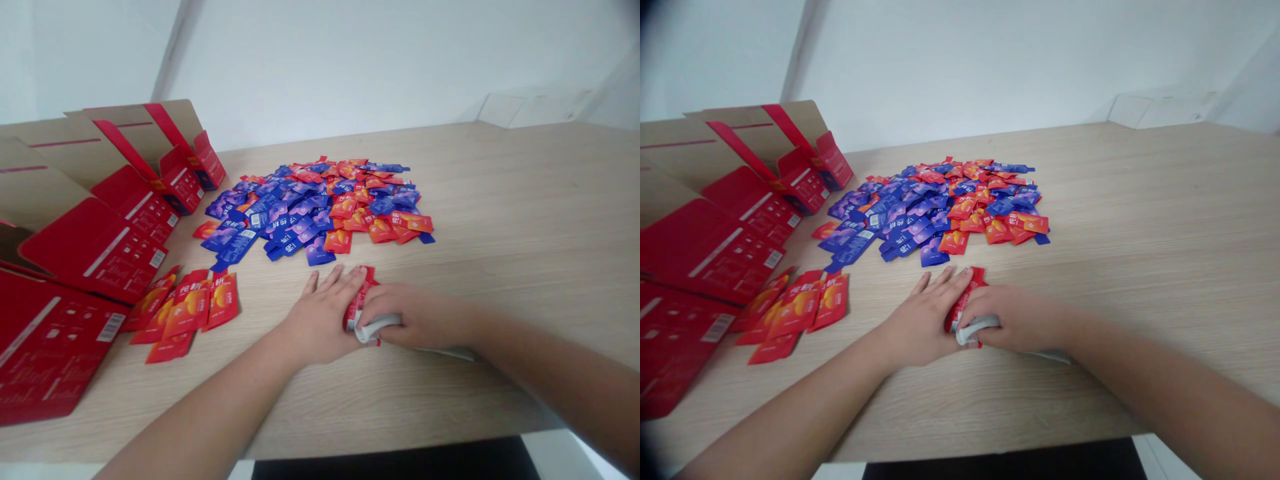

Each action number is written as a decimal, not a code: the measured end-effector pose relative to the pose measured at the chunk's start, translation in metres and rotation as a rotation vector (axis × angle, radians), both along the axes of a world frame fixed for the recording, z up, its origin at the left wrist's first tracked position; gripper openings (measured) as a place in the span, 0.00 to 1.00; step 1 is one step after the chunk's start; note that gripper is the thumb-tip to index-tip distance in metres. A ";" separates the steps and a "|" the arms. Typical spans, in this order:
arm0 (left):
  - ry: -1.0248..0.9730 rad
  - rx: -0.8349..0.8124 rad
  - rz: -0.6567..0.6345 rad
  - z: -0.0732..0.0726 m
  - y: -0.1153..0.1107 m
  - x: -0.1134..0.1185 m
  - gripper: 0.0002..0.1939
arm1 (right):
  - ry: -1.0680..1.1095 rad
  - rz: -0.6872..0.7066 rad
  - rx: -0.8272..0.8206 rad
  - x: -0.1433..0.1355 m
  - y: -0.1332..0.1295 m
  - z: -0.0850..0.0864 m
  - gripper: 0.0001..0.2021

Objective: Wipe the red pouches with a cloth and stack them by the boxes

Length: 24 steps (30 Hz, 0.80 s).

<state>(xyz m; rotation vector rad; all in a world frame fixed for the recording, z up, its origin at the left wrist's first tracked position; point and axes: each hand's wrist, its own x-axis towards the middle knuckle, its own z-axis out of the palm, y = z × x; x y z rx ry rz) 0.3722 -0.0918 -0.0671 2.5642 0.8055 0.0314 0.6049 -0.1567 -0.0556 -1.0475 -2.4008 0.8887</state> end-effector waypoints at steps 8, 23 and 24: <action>0.029 -0.020 0.000 0.000 0.004 0.004 0.69 | -0.058 -0.103 0.084 0.005 0.005 -0.010 0.15; 0.015 0.147 -0.122 0.001 -0.025 0.007 0.39 | -0.269 -0.460 0.386 0.043 0.050 -0.039 0.11; 0.031 0.174 -0.097 0.001 -0.030 0.010 0.38 | -0.264 -0.464 0.384 0.043 0.049 -0.039 0.11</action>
